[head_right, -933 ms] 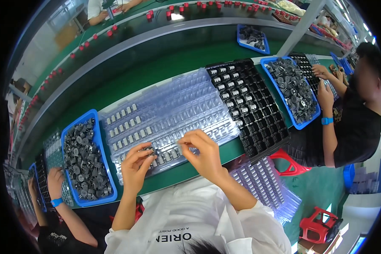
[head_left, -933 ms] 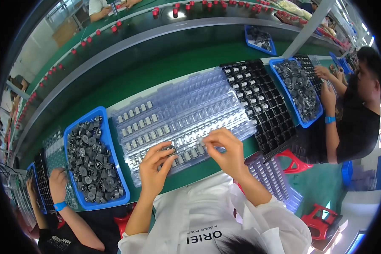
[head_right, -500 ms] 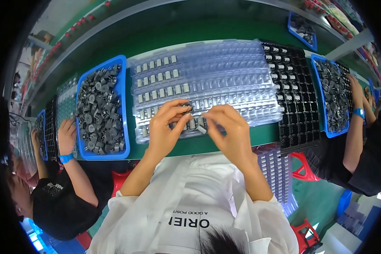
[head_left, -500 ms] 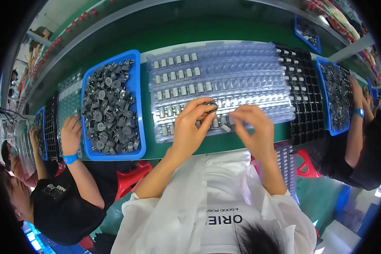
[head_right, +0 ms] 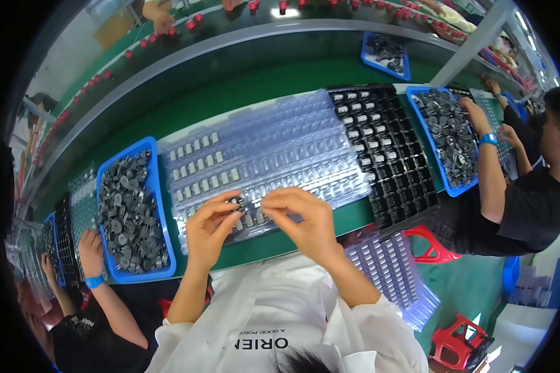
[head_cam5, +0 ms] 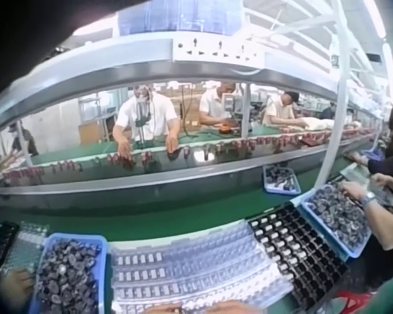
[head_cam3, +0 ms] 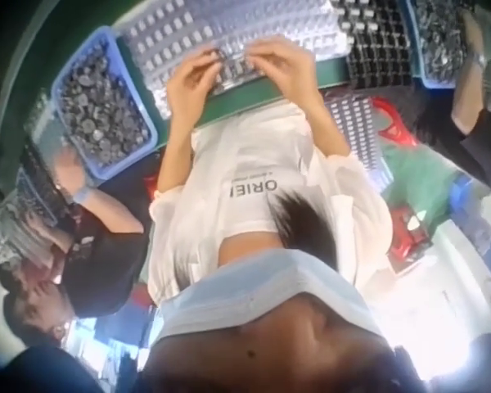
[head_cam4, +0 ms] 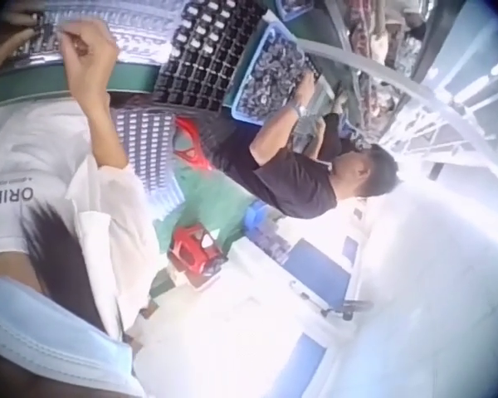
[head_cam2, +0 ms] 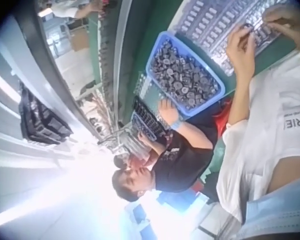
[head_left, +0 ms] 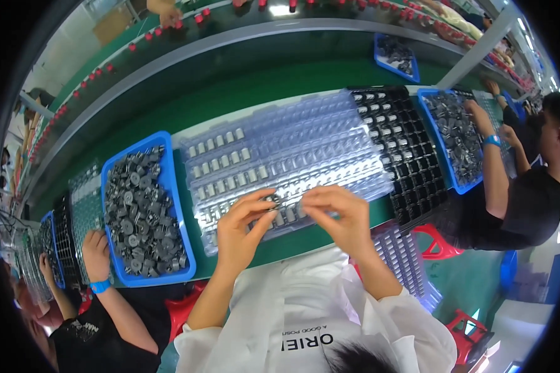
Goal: The person sorts small electronic components by hand on an assembly line, placing them into plastic trays.
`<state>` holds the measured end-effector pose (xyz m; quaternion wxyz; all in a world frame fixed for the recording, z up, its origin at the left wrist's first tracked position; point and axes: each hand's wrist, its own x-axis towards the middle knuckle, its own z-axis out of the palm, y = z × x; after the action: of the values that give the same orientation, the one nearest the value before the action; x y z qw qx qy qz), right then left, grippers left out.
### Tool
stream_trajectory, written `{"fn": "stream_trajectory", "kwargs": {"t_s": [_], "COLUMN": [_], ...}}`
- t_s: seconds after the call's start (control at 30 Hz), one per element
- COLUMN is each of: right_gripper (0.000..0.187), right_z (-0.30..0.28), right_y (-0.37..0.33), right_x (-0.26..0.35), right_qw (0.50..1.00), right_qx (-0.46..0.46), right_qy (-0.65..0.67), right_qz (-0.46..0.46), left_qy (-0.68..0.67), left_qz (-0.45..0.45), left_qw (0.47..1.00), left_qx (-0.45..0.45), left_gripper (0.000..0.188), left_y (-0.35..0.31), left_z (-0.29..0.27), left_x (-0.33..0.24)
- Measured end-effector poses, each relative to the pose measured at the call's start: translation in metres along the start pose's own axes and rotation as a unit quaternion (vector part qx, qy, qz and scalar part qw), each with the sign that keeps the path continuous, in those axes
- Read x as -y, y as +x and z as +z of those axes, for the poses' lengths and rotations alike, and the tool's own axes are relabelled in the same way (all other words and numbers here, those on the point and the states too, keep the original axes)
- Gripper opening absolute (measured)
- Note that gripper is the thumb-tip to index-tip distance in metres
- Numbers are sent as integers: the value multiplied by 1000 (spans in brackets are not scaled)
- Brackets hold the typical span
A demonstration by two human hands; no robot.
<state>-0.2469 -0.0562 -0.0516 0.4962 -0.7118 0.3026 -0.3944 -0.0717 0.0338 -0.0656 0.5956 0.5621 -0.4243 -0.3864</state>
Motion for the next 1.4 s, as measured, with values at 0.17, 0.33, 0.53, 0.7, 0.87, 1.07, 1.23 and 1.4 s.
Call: {"fn": "stream_trajectory", "kwargs": {"t_s": [0.17, 0.33, 0.53, 0.7, 0.87, 1.07, 1.23, 1.4], "right_gripper": [23, 25, 24, 21, 19, 21, 21, 18], "right_z": [-3, -4, 2, 3, 7, 7, 5, 12], "right_y": [11, 15, 13, 15, 14, 9, 11, 13], "right_x": [13, 7, 17, 16, 13, 14, 14, 15], "right_qw": [996, 998, 991, 983, 967, 969, 971, 956], "right_qx": [12, 40, 41, 52, 32, 41, 51, 36], "right_qy": [87, -17, -78, -96, -132, -137, -130, -167], "right_qz": [24, -51, -102, -148, -216, -202, -196, -239], "left_qy": [43, 56, 97, 107, 101, 105, 109, 120], "left_qz": [8, 39, 58, 76, 82, 82, 90, 103], "left_qw": [998, 997, 993, 990, 991, 990, 989, 986], "left_qx": [37, 30, 40, 48, 45, 46, 51, 47], "left_gripper": [22, 33, 53, 53, 55, 55, 54, 52], "left_y": [5, -1, -4, -6, -5, -6, -4, -3], "left_z": [4, 4, -1, 0, 2, 3, 2, -1], "left_x": [-20, -20, -23, -25, -26, -26, -26, -26]}}
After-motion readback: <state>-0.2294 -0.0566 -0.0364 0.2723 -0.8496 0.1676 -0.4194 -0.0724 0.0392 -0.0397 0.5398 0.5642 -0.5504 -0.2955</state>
